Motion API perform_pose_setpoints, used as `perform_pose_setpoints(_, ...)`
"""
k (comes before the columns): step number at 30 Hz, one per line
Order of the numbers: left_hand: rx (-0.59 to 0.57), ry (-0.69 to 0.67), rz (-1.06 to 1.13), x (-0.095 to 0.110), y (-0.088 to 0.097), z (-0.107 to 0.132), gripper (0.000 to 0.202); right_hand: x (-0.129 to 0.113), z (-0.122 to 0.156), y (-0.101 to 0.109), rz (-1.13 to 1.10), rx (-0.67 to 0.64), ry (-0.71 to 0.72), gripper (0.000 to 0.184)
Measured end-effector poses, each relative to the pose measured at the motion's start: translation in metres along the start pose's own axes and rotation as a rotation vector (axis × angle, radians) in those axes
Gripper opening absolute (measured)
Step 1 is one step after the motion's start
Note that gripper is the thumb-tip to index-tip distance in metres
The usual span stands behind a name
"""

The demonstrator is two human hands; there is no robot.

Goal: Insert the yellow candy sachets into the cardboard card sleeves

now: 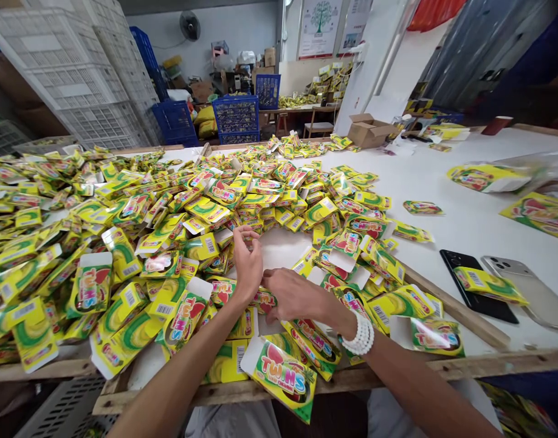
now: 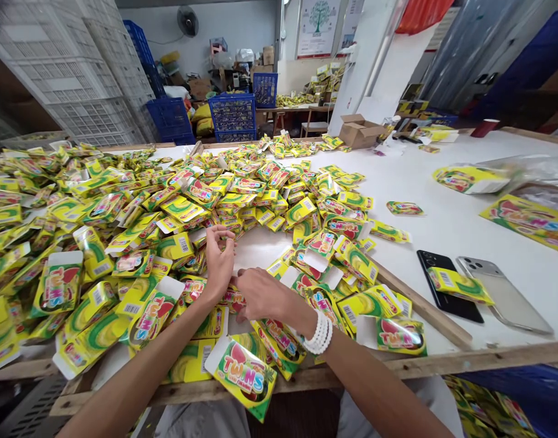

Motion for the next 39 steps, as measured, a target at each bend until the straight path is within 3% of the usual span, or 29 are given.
perform_pose_setpoints(4, 0.009, -0.005, -0.008, 0.003, 0.000, 0.000, 0.017, -0.005, 0.001, -0.005, 0.141, -0.016, 0.022, 0.038)
perform_pose_setpoints(7, -0.016, -0.008, -0.020, 0.004, -0.002, 0.001, 0.014, 0.007, -0.001, 0.013, 0.160, 0.075, -0.002, 0.050)
perform_pose_setpoints(12, -0.174, 0.044, -0.037, -0.001, -0.016, 0.002, 0.013, 0.035, -0.001, 0.040, 0.017, 0.283, -0.038, 0.059)
perform_pose_setpoints(16, -0.182, 0.050, -0.083, -0.006, -0.016, 0.001, 0.016, 0.044, -0.001, 0.025, -0.014, 0.186, 0.000, 0.079)
perform_pose_setpoints(20, -0.179, 0.034, -0.095, -0.010, -0.015, -0.001, 0.019, 0.048, -0.002, 0.016, 0.046, 0.156, -0.047, 0.077)
perform_pose_setpoints(23, -0.224, 0.029, -0.113, -0.015, -0.019, -0.002, 0.017, 0.052, -0.001, 0.029, 0.061, 0.231, -0.060, 0.077)
perform_pose_setpoints(28, -0.471, 0.059, -0.110, -0.024, -0.040, 0.004, 0.025, 0.065, 0.009, 0.070, 0.008, 0.428, -0.062, 0.071)
perform_pose_setpoints(33, -0.578, 0.135, 0.155, -0.018, -0.048, 0.010, 0.064, 0.085, 0.018, 0.088, -0.322, 0.607, -0.130, 0.078)
perform_pose_setpoints(39, -0.485, 0.201, 0.275, -0.009, -0.039, 0.008, 0.073, 0.103, 0.017, 0.074, -0.800, 0.686, -0.304, 0.050)
Point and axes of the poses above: each hand's wrist, its own z-axis away from the middle knuckle, its own y-axis out of the back of the hand, x = y × z, the point moved 8 cm from there along -z, towards the middle knuckle, and after that the axes turned 3 degrees about y, right-handed, at the moved point
